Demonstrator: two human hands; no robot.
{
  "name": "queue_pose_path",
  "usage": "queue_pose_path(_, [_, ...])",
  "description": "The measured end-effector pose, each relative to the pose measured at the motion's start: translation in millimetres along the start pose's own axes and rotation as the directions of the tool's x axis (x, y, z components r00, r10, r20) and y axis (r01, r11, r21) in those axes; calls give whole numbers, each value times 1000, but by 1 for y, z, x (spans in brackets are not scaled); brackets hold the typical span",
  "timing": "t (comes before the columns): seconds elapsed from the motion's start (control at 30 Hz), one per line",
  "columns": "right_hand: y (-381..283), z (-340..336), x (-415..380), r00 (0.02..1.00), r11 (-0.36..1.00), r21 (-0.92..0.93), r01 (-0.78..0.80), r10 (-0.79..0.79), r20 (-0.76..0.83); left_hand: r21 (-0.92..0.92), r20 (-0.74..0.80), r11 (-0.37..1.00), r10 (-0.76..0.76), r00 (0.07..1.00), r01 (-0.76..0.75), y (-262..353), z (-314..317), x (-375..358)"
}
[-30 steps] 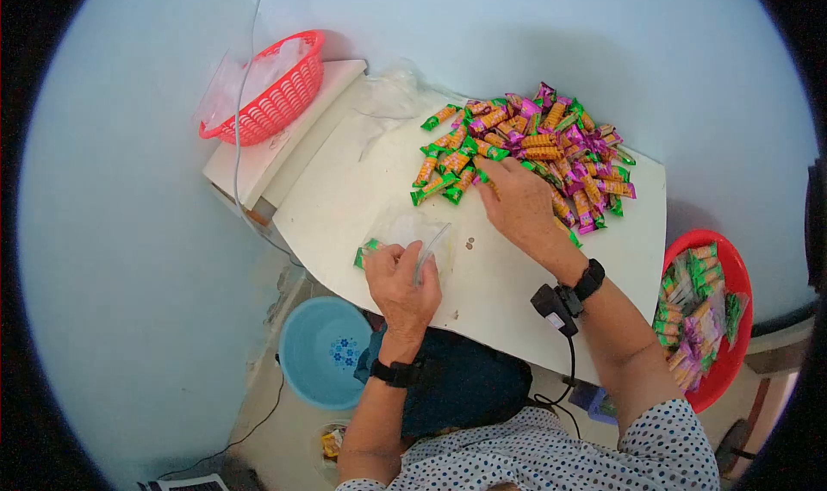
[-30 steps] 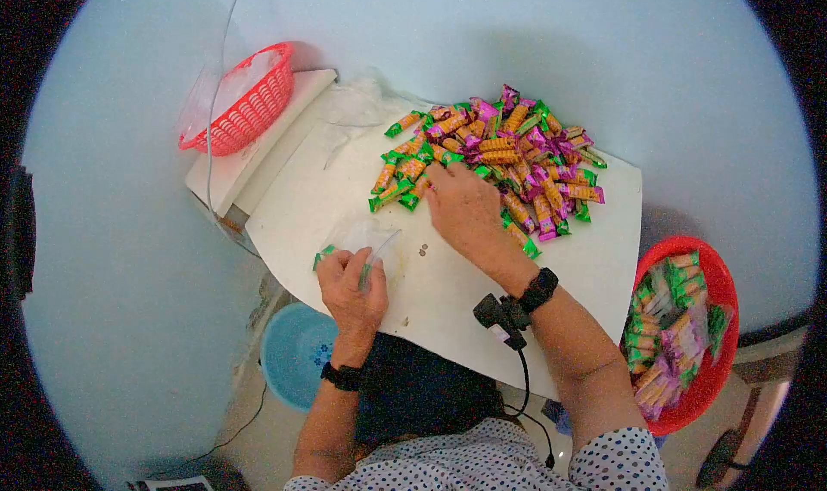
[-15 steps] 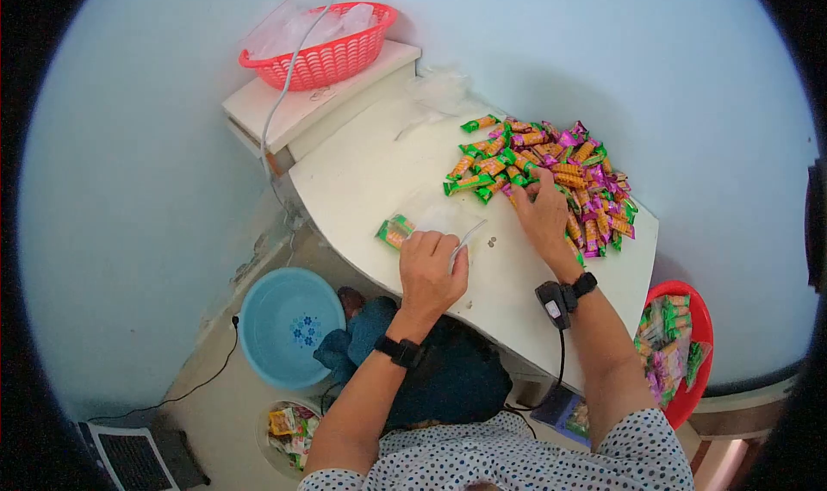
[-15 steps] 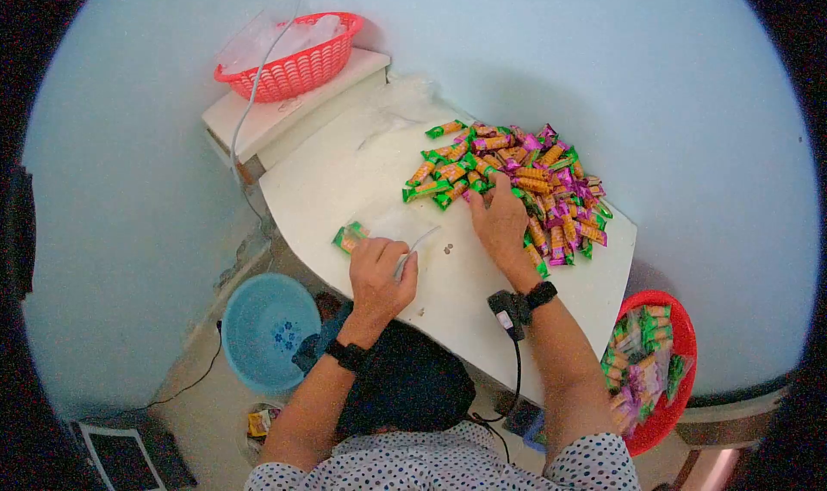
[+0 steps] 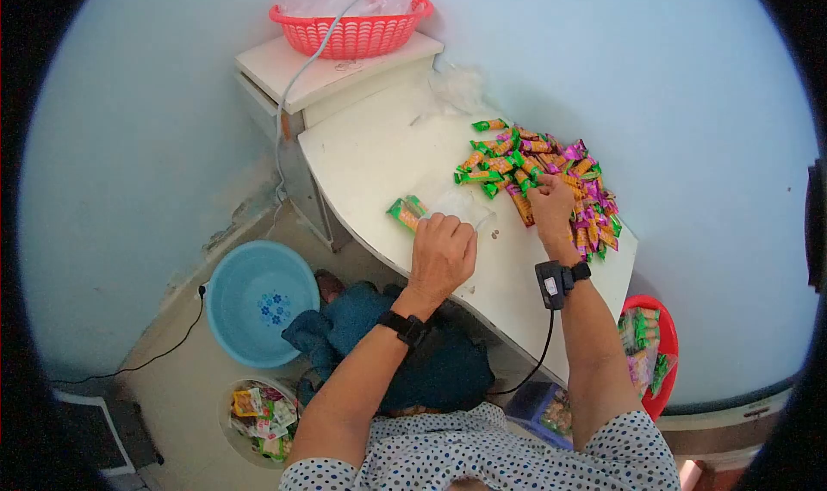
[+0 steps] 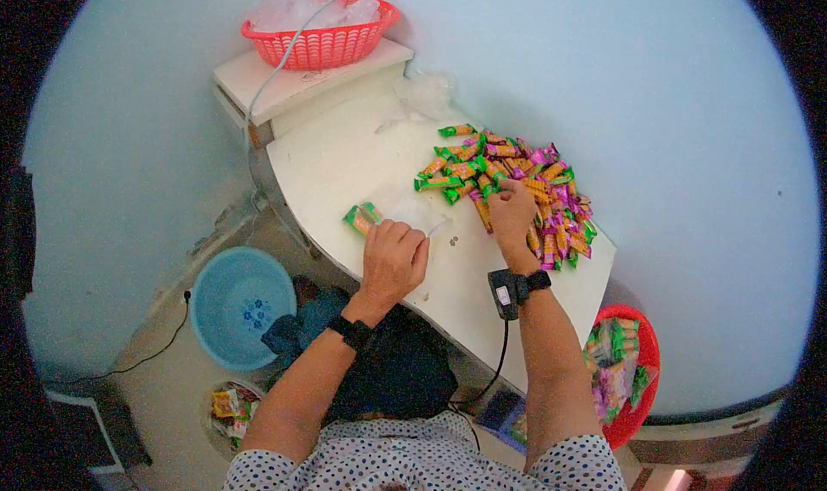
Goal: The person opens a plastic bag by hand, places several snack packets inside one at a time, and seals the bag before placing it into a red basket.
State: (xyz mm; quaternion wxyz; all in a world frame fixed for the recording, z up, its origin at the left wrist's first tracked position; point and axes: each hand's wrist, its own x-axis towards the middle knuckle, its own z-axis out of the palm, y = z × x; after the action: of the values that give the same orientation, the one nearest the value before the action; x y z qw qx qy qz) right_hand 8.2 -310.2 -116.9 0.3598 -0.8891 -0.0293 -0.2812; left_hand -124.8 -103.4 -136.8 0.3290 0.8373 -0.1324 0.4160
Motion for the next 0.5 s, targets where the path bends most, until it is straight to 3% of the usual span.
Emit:
queue_pose_path(0.2, [-16, -67, -21, 991, 1000, 5, 9, -10, 130, -33, -40, 999, -23, 999, 22, 3, -5, 3])
queue_pose_path(0.3, [-35, -100, -43, 934, 929, 213, -303, 244, 261, -78, -78, 997, -31, 996, 25, 0, -2, 4])
queue_pose_path(0.4, [-45, -118, -65, 865, 788, 430, -441, 244, 439, -123, -78, 992, -41, 996, 32, -2, 0, 3])
queue_pose_path(0.5, [-50, -115, -80, 768, 667, 461, -585, 273, 579, -143, -81, 990, -31, 996, 20, -3, 1, 3])
